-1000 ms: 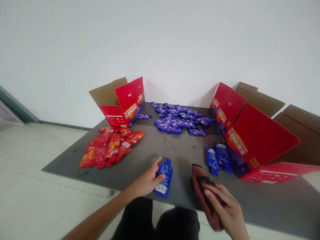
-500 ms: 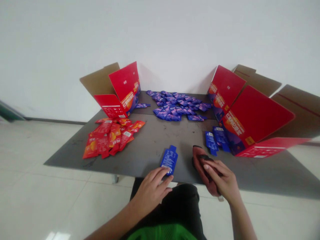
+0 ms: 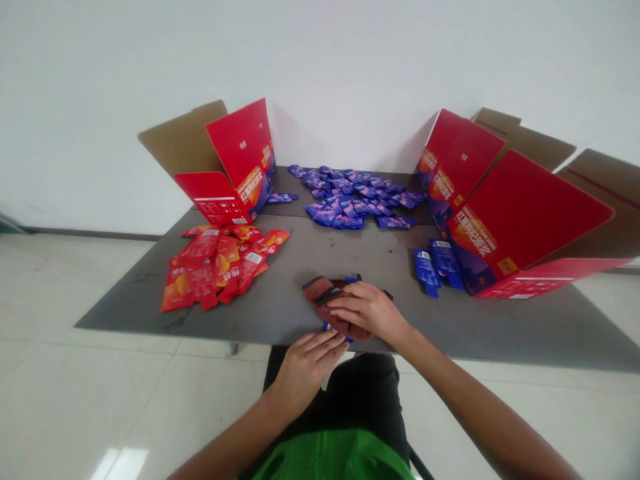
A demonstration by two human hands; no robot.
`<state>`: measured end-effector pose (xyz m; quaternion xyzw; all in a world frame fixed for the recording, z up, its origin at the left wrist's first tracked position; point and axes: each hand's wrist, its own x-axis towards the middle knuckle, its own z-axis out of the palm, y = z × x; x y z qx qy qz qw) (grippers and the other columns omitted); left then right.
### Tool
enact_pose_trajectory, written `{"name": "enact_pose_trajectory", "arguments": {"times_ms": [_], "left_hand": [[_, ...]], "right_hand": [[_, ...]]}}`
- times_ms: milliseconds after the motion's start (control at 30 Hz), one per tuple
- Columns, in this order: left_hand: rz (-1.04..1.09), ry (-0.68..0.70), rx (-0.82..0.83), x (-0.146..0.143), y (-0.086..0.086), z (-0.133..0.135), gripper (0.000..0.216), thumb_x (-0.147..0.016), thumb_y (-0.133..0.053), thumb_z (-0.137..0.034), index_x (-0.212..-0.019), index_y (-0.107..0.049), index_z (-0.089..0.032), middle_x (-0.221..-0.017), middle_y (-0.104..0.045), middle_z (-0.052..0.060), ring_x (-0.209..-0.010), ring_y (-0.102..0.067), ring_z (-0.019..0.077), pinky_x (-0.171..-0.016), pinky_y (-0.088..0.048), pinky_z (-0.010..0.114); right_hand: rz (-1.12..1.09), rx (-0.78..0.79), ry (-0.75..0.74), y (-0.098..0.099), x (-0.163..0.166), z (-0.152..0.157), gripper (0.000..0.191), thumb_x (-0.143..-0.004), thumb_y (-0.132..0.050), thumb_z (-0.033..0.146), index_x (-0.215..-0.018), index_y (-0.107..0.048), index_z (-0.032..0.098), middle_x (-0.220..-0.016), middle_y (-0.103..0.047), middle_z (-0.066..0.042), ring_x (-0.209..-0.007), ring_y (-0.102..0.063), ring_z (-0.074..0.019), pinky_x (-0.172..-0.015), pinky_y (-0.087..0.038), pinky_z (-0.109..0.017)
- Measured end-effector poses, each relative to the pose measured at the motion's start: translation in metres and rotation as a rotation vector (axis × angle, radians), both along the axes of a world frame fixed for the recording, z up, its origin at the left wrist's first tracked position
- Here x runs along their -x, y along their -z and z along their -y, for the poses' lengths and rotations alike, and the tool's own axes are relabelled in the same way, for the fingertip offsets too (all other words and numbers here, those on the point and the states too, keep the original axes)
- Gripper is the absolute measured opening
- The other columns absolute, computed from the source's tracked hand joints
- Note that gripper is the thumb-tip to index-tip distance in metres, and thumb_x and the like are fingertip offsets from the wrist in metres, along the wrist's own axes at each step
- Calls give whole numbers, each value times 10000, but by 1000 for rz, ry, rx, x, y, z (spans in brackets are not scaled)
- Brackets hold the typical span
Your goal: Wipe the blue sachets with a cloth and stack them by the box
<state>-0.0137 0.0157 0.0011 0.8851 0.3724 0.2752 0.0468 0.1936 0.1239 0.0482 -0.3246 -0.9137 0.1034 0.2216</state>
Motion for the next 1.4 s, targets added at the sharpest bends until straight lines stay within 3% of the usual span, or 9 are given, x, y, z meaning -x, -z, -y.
{"name": "enact_pose_trajectory", "arguments": {"times_ms": [200,433,567,700,800,933,1067,1167,1400], "left_hand": [[35,-7,-26,-1,-2,-1,335,-1052,-435,-89,-1255,-685,-185,-1330,-717,43,-1232,-680,191,-998,-552,366],[118,-46,-26,-6,5,0,245,-1038,-504,-138,-1048,-747,-171,-975,-801,51,-914,-760,206,-897,-583,376],[120,-22,-74,-6,1,0,332,-1059,-419,-105,-1221,-702,-163,-1210,-767,66,-1123,-726,208,-962,-559,374],[144,-29,-86,-6,-3,-1,357,-1055,-402,-79,-1224,-701,-177,-1233,-762,54,-1156,-718,191,-958,-551,352],[150,-43,-80,-8,-2,-1,349,-1052,-413,-80,-1199,-713,-178,-1194,-775,54,-1109,-734,199,-932,-555,360],[167,-83,-47,-9,1,0,314,-1051,-457,-118,-976,-756,-175,-876,-798,35,-816,-761,194,-830,-564,360],[174,-45,-78,-8,-2,-1,330,-1065,-416,-104,-1157,-725,-173,-1152,-787,51,-1075,-747,198,-910,-555,358],[169,-47,-78,-7,-4,-1,344,-1061,-411,-88,-1188,-716,-182,-1212,-770,45,-1129,-733,189,-924,-556,347],[187,-78,9,-10,-3,-1,305,-1050,-459,-113,-1061,-753,-196,-1037,-808,29,-951,-770,190,-889,-568,352]], "right_hand": [[84,-81,195,-18,-15,-54,308,-1025,-580,412,-1229,-761,269,-1085,-752,-80,-1028,-681,-227,-927,-509,-357],[-10,-40,-108,-15,0,21,269,-1027,-571,459,-1158,-762,322,-1057,-753,-11,-948,-682,-160,-854,-512,-296],[46,-102,-17,1,-7,-22,248,-1013,-603,436,-1133,-774,302,-1072,-765,-25,-989,-688,-173,-878,-503,-306],[92,-165,146,-20,-17,-61,260,-1029,-579,393,-1122,-784,262,-1048,-765,-64,-968,-683,-201,-857,-491,-327],[-2,-153,128,-33,-11,-28,305,-1047,-546,399,-1254,-727,267,-1139,-747,-61,-1049,-670,-194,-918,-482,-324],[-42,8,-124,-17,-2,20,244,-1022,-585,447,-1129,-764,320,-1089,-759,5,-986,-684,-145,-879,-493,-287],[2,-16,-16,0,-9,-22,255,-1008,-610,436,-1155,-768,302,-1143,-765,-26,-1064,-685,-181,-912,-486,-323],[77,-117,157,-11,-19,-56,243,-1008,-618,390,-1157,-783,291,-1108,-774,-56,-1019,-692,-211,-869,-489,-343],[-51,-31,-78,-16,-12,15,255,-1017,-585,453,-1134,-777,333,-1095,-768,-9,-998,-686,-161,-850,-503,-300]]}}
